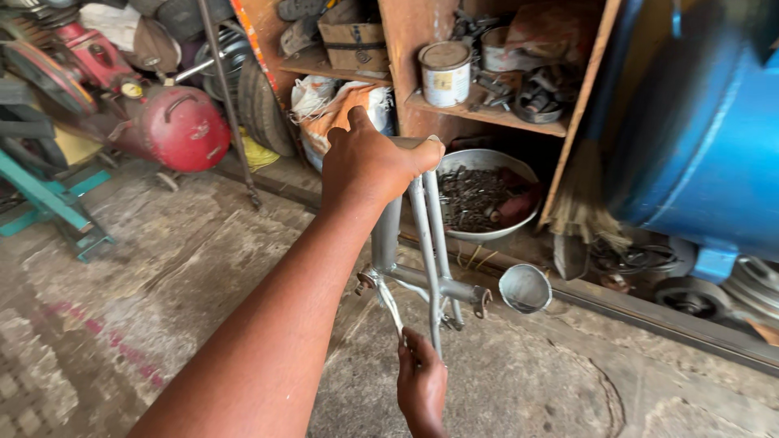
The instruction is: The person cleans a silver bicycle frame by hand using a toothbrush and a small cup of cleaning fluid, reaching into the joints and internal tubes of the frame.
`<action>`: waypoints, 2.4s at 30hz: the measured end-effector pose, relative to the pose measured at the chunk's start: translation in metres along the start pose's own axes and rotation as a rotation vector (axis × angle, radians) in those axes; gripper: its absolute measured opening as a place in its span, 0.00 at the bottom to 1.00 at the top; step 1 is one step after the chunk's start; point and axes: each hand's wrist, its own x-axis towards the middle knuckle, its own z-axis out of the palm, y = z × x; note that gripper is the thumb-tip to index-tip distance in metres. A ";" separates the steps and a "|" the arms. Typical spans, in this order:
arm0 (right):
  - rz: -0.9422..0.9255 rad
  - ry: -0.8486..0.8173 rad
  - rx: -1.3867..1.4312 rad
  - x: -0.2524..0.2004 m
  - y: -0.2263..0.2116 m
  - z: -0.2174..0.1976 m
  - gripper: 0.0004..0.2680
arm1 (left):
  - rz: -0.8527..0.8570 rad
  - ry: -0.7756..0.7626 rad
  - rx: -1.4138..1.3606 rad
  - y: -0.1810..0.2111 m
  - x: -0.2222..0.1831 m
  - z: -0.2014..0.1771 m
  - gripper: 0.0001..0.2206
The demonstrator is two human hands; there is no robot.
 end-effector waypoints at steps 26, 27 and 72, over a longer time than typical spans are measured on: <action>0.032 0.063 -0.276 0.009 -0.031 0.014 0.09 | -0.106 -0.026 0.068 -0.008 0.001 -0.014 0.55; -0.026 0.081 -0.247 0.009 -0.032 0.011 0.09 | -0.117 -0.029 0.081 -0.007 0.001 -0.014 0.55; -0.316 -0.243 -0.788 0.027 -0.126 -0.030 0.14 | -0.067 0.050 0.105 0.054 -0.045 0.016 0.57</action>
